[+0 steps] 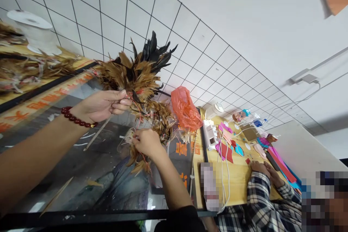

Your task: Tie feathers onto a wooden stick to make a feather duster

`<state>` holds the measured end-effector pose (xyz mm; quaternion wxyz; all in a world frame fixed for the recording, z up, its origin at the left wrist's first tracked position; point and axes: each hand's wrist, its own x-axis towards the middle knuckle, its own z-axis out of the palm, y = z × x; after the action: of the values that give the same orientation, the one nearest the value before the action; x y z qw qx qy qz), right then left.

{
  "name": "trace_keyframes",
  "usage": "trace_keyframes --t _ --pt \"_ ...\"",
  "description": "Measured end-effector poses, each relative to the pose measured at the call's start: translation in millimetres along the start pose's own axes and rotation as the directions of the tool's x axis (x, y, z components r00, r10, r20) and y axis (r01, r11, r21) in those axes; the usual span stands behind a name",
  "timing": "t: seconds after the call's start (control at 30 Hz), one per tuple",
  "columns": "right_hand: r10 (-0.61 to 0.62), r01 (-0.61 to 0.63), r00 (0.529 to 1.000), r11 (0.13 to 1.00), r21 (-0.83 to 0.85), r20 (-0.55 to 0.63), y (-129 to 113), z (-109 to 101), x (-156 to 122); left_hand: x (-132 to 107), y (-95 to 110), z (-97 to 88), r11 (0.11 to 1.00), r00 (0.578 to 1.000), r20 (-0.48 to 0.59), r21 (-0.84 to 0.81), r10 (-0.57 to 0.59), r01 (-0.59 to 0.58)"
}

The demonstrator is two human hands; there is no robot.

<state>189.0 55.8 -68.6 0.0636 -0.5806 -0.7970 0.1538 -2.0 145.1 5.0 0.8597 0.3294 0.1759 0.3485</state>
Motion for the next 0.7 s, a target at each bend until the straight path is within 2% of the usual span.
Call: trace_keyframes --t 0.1,0.17,0.23,0.27,0.3,0.33,0.37,0.43,0.47,0.5,0.53,0.57,0.6,0.63,0.7 --pt "0.035 -0.025 0.991 0.997 -0.080 0.128 -13.9 12.8 13.3 -0.7 -1.6 1.6 1.000 1.000 -0.002 0.017 -0.010 0.010" --pt "0.034 -0.033 0.986 0.999 -0.013 0.165 -8.5 9.2 18.3 1.0 -3.1 1.8 1.000 1.000 -0.017 0.019 -0.014 0.014" --pt "0.067 -0.076 0.996 0.984 0.159 0.061 6.8 -6.5 18.6 4.2 -5.1 1.6 1.000 0.999 -0.033 0.007 -0.018 0.018" --pt "0.117 -0.101 0.992 0.959 0.266 -0.045 15.6 -18.3 16.9 6.1 -6.3 1.6 1.000 0.999 -0.044 -0.003 -0.022 0.022" --pt "0.198 -0.118 0.963 0.920 0.373 -0.182 23.5 -31.4 14.2 8.0 -7.7 1.8 0.999 0.998 -0.057 -0.012 -0.030 0.029" --pt "0.284 -0.109 0.902 0.878 0.466 -0.324 29.2 -44.8 10.7 9.8 -9.5 2.4 0.999 0.997 -0.073 -0.021 -0.041 0.039" --pt "0.359 -0.066 0.806 0.844 0.533 -0.470 31.7 -57.2 6.8 11.3 -11.6 3.5 0.998 0.995 -0.090 -0.028 -0.052 0.050" --pt "0.407 0.055 0.542 0.856 0.514 -0.735 26.6 -74.2 -0.5 13.2 -17.2 7.3 0.998 0.989 -0.129 -0.033 -0.065 0.061" --pt "0.351 0.097 0.404 0.902 0.421 -0.845 19.7 -77.4 -2.9 13.5 -20.6 9.9 0.998 0.988 -0.141 -0.031 -0.063 0.059" --pt "0.242 0.109 0.295 0.953 0.284 -0.924 11.3 -77.1 -4.1 13.4 -24.3 12.9 0.998 0.987 -0.151 -0.025 -0.056 0.052" --pt "0.097 0.102 0.228 0.987 0.122 -0.969 2.5 -73.6 -3.8 12.9 -28.1 15.9 0.999 0.986 -0.159 -0.016 -0.047 0.045" --pt "-0.058 0.094 0.206 0.995 -0.039 -0.977 -5.5 -67.8 -2.1 12.1 -31.8 18.9 0.999 0.985 -0.166 -0.003 -0.037 0.037" --pt "-0.194 0.095 0.218 0.980 -0.177 -0.956 -12.0 -60.8 0.8 11.1 -35.2 21.7 1.000 0.984 -0.176 0.011 -0.024 0.026" --pt "-0.299 0.104 0.250 0.954 -0.282 -0.921 -16.5 -53.6 4.5 10.1 -38.1 24.1 1.000 0.982 -0.190 0.027 -0.003 0.008" --pt "-0.412 0.114 0.325 0.911 -0.397 -0.851 -20.0 -41.9 12.8 8.0 -42.1 27.6 0.997 0.975 -0.215 0.061 0.057 -0.045"
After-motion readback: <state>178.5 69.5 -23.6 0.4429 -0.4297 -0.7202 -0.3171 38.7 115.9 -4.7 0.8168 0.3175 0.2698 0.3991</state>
